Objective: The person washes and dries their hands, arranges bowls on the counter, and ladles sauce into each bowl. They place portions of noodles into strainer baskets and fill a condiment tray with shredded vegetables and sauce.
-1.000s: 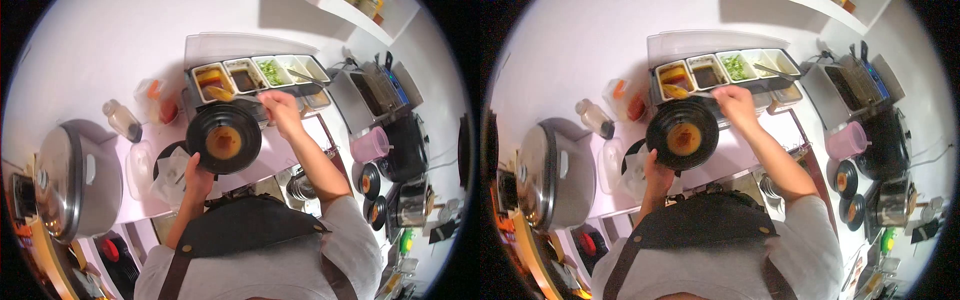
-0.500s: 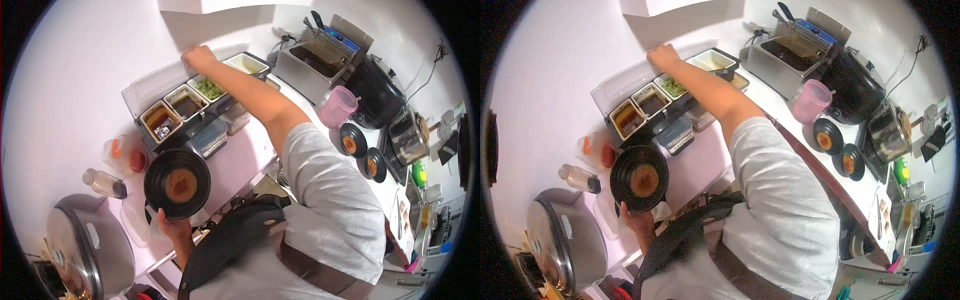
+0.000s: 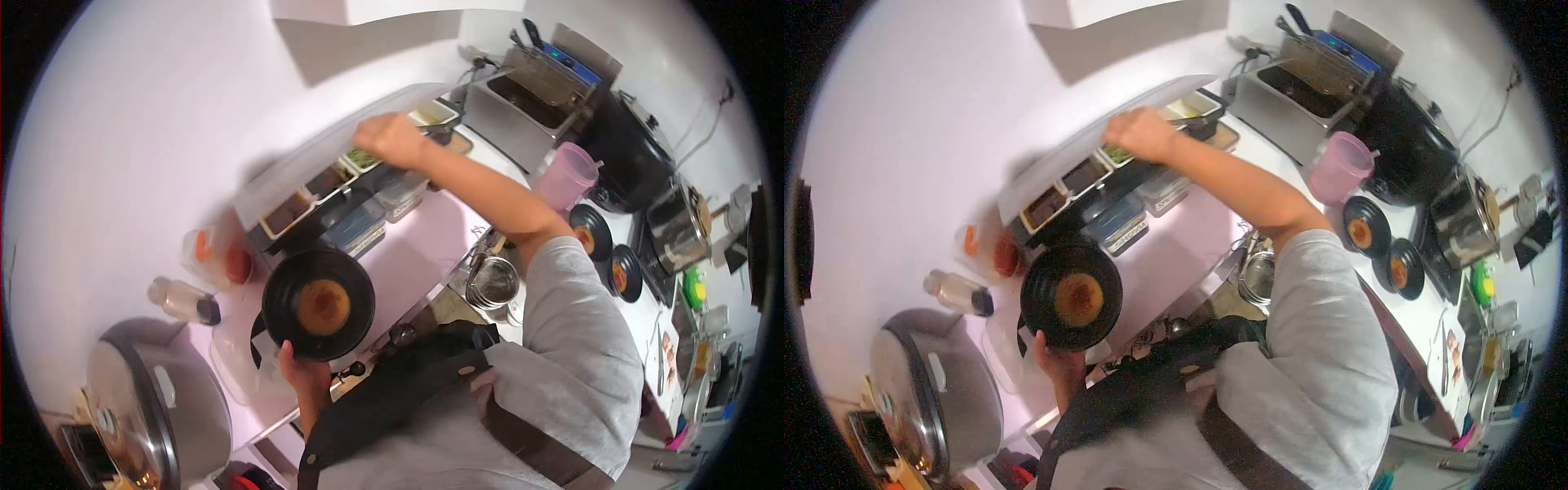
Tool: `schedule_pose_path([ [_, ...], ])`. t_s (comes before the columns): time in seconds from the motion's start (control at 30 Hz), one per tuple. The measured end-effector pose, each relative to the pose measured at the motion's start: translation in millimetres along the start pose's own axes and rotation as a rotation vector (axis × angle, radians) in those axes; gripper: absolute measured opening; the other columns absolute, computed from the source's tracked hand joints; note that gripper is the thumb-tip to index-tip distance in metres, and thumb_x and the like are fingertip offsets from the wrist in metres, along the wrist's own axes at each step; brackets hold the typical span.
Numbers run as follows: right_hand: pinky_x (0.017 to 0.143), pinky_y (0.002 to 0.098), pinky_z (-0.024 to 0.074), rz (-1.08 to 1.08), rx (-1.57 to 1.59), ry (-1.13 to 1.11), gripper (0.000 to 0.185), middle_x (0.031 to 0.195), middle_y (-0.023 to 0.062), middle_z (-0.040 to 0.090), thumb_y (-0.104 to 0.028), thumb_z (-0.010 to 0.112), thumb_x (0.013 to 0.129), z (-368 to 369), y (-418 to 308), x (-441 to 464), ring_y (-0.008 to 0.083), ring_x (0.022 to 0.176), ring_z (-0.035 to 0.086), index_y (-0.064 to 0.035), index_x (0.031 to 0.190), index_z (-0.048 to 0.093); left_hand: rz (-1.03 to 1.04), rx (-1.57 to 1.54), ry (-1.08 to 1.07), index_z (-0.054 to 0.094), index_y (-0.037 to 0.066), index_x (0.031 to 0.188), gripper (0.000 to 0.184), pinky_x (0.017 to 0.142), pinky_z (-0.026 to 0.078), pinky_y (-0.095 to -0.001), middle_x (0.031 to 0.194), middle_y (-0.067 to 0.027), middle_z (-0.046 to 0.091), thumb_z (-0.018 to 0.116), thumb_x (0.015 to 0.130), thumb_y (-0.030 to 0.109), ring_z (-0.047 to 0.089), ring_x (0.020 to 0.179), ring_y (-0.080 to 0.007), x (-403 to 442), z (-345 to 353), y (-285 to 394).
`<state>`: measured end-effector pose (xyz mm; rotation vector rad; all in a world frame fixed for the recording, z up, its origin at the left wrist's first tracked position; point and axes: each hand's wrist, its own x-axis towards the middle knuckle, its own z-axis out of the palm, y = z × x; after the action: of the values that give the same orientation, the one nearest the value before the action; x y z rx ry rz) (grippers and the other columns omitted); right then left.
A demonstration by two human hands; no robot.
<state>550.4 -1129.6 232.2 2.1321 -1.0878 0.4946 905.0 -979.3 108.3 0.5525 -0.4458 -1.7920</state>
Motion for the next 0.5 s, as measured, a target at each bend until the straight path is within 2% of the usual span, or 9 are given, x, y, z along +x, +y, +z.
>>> schedule_pose_path([
  [0.13,0.053,0.0323,0.0492,-0.069,0.018,-0.039,0.004,0.069,0.0030,0.053,-0.015,0.052,0.069,8.2,-23.6,-20.7,0.0189,0.067,0.058,-0.0114,0.070,0.051,-0.025,0.102,-0.105,0.042,0.004,0.125,0.055,0.098,0.033,-0.0443,0.124,-0.0112,0.048,0.049,0.079,0.032,0.044,0.115,-0.0282,-3.8,9.6,2.0],
  [0.17,0.051,0.0317,0.0459,-0.075,0.015,-0.001,0.011,0.067,0.0029,0.048,-0.019,0.055,0.069,14.1,-24.6,-24.2,0.0191,0.063,0.054,-0.0100,0.070,0.049,-0.036,0.121,-0.091,0.043,0.004,0.124,0.056,0.098,0.033,-0.0441,0.124,-0.0114,0.047,0.050,0.078,0.033,0.044,0.115,-0.0284,-6.0,12.2,2.3],
  [0.27,0.050,0.0297,0.0438,0.021,0.198,0.127,0.024,0.065,0.0022,0.047,-0.031,0.058,0.075,8.3,-25.5,-28.3,0.0189,0.061,0.052,-0.0110,0.064,0.049,-0.089,0.156,-0.064,0.044,0.003,0.124,0.058,0.097,0.034,-0.0435,0.124,-0.0119,0.047,0.050,0.077,0.036,0.044,0.115,-0.0289,-11.4,21.0,-3.2],
  [0.37,0.048,0.0303,0.0422,0.099,0.180,0.321,0.033,0.063,0.0018,0.047,-0.035,0.058,0.077,-42.8,-34.3,-39.3,0.0193,0.057,0.051,-0.0121,0.056,0.047,-0.136,0.232,-0.059,0.044,0.004,0.123,0.057,0.096,0.036,-0.0439,0.124,-0.0122,0.047,0.050,0.077,0.039,0.045,0.114,-0.0294,-15.8,32.4,-18.2],
  [0.43,0.041,0.0315,0.0382,0.251,0.188,0.601,0.029,0.059,0.0025,0.046,-0.025,0.063,0.073,-93.4,-42.2,-70.3,0.0224,0.048,0.048,-0.0108,0.055,0.045,-0.181,0.308,-0.095,0.045,0.005,0.122,0.055,0.095,0.037,-0.0447,0.123,-0.0122,0.047,0.049,0.078,0.039,0.046,0.112,-0.0297,-20.9,54.9,-39.9],
  [0.5,0.039,0.0319,0.0355,0.437,0.121,0.649,0.025,0.055,0.0022,0.044,-0.016,0.065,0.070,-147.0,-53.0,-131.2,0.0214,0.046,0.047,-0.0105,0.056,0.045,-0.146,0.415,0.035,0.044,0.002,0.123,0.062,0.096,0.035,-0.0425,0.124,-0.0130,0.047,0.049,0.075,0.041,0.045,0.113,-0.0299,-34.0,82.1,-67.9],
])
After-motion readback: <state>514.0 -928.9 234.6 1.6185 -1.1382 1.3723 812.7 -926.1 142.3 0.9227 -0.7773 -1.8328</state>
